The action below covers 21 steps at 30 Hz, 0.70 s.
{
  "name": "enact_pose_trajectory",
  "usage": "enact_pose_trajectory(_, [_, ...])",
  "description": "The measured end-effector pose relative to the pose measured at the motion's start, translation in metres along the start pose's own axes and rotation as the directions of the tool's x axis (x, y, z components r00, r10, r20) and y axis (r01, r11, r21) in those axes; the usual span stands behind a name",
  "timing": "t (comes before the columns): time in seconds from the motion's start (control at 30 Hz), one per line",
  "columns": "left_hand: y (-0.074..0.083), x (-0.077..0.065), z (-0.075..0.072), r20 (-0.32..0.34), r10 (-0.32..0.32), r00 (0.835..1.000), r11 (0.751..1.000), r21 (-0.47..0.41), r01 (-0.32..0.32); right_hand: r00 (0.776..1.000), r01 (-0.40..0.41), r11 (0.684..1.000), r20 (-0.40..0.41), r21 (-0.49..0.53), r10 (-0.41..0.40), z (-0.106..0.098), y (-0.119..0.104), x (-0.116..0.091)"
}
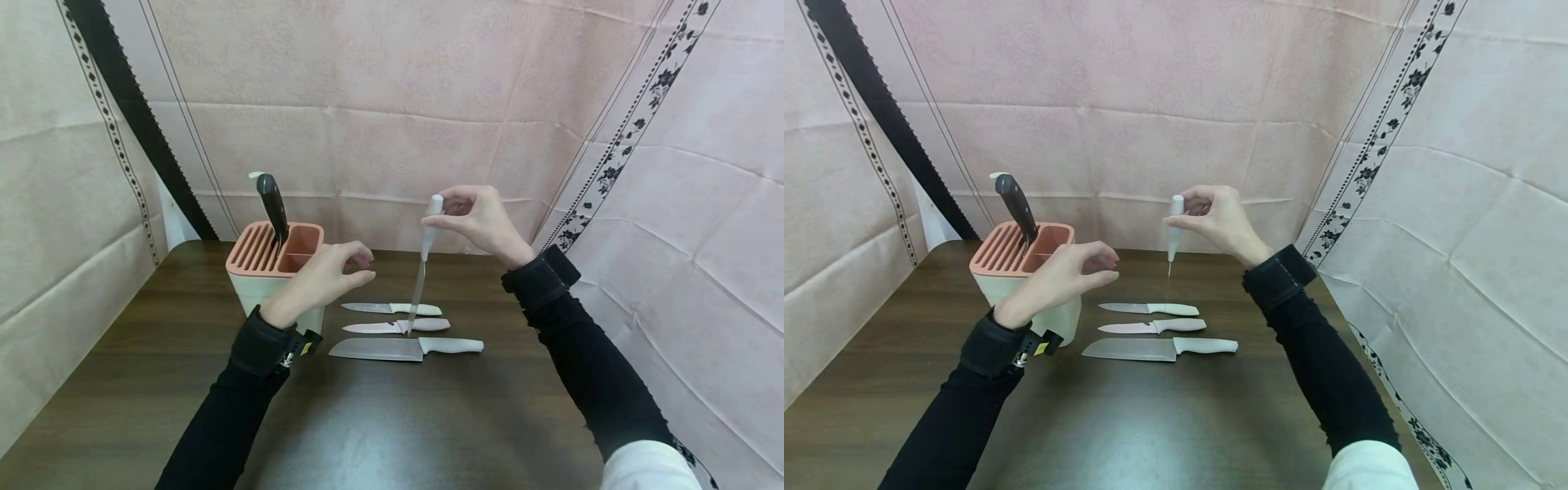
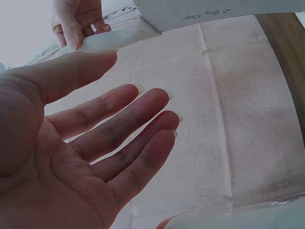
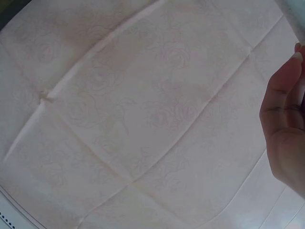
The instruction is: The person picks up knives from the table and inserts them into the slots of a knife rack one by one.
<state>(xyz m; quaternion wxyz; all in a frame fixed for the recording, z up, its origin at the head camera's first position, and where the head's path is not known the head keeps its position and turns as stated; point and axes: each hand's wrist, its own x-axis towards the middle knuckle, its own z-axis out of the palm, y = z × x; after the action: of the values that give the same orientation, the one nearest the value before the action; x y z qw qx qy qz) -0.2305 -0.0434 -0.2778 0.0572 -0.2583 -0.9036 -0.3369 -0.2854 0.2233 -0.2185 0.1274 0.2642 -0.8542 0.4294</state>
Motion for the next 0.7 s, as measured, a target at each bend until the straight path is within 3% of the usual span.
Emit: enact_pose_trajectory(0.7, [0.011, 0.012, 0.005, -0.026, 0.056, 0.998, 0.998, -0.028, -0.056, 0.998, 0.070, 0.997, -0.007, -0.038, -0.070, 0.014, -0.010, 0.001])
